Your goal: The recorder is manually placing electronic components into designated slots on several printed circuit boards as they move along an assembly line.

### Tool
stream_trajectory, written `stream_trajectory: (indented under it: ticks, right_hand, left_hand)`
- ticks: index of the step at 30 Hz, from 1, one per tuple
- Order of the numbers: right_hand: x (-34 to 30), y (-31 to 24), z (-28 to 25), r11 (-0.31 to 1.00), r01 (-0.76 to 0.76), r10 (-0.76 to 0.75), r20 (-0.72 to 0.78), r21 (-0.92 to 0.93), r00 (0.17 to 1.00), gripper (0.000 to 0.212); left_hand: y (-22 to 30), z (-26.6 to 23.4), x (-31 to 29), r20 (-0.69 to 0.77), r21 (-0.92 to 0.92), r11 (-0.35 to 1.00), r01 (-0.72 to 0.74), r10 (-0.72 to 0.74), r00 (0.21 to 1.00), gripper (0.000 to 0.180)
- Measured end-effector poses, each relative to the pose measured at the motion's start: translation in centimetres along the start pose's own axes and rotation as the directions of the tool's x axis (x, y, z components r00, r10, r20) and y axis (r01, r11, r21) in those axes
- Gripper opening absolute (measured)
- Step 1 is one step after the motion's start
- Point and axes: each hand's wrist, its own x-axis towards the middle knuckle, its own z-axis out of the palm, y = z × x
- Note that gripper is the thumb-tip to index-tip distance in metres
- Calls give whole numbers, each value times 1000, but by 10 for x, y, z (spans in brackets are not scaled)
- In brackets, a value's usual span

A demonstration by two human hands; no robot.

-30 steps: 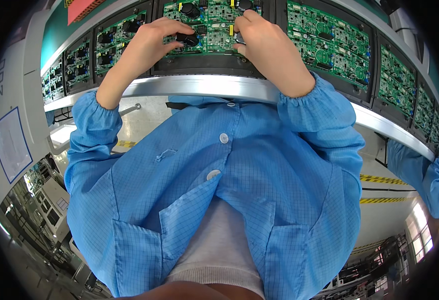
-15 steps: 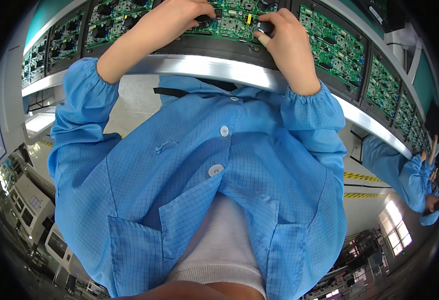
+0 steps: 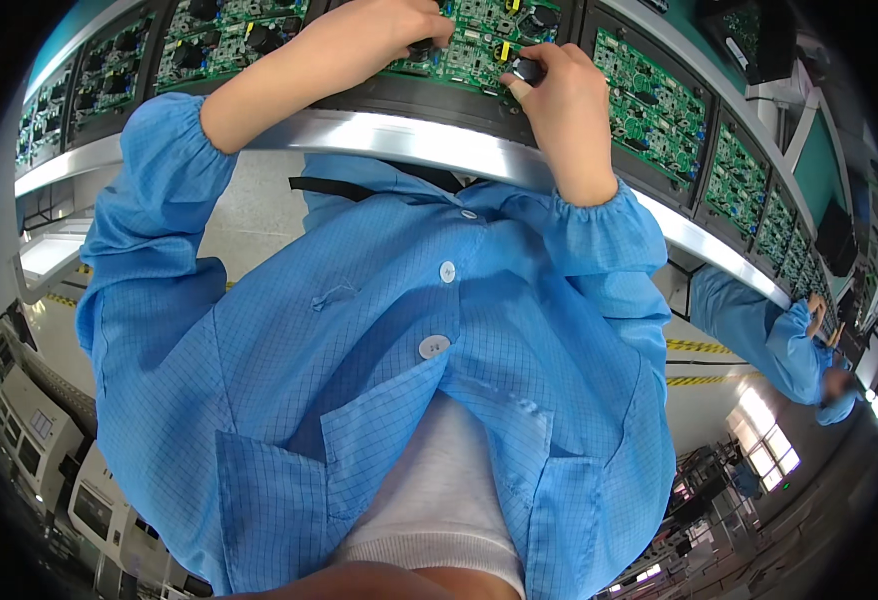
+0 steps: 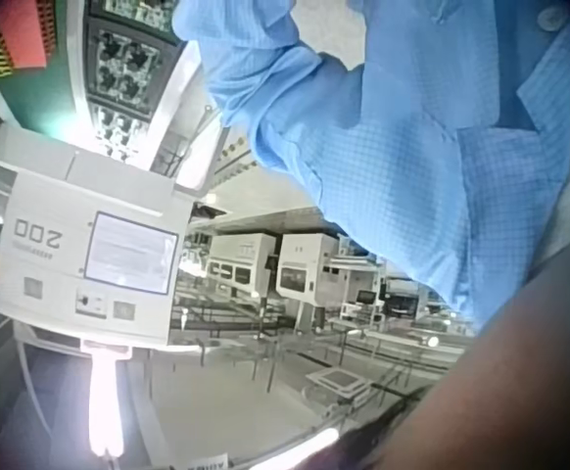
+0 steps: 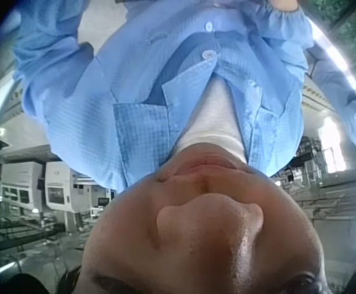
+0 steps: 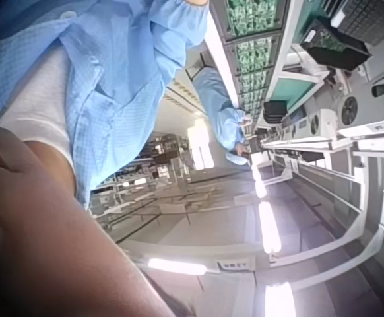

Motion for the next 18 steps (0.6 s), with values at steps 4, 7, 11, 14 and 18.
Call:
stream_trajectory:
  ticks: [4,7,11,14,18]
  right_hand:
    - [4,10,-5,997,71,-71,24,-8,997,34]
    - [-3,0,-17,988,126,-122,45,-93,991,43]
    - [12,33,-83,987,52,-76,-156,-155,985,41]
    - [49,75,-153,994,17,-59,-410,-107,910,19]
    - [124,218,-173,995,-76,53,-310,-60,949,17]
  left_hand:
    - [0,-2,1,151,157,988,0,-24,988,31]
    - [13,-21,1,192,286,957,-46,-10,981,48]
    - [29,-70,39,251,331,941,-66,-20,968,56]
    - [36,-74,104,120,254,950,-184,158,980,36]
    - [56,-45,233,103,304,915,-265,245,964,19]
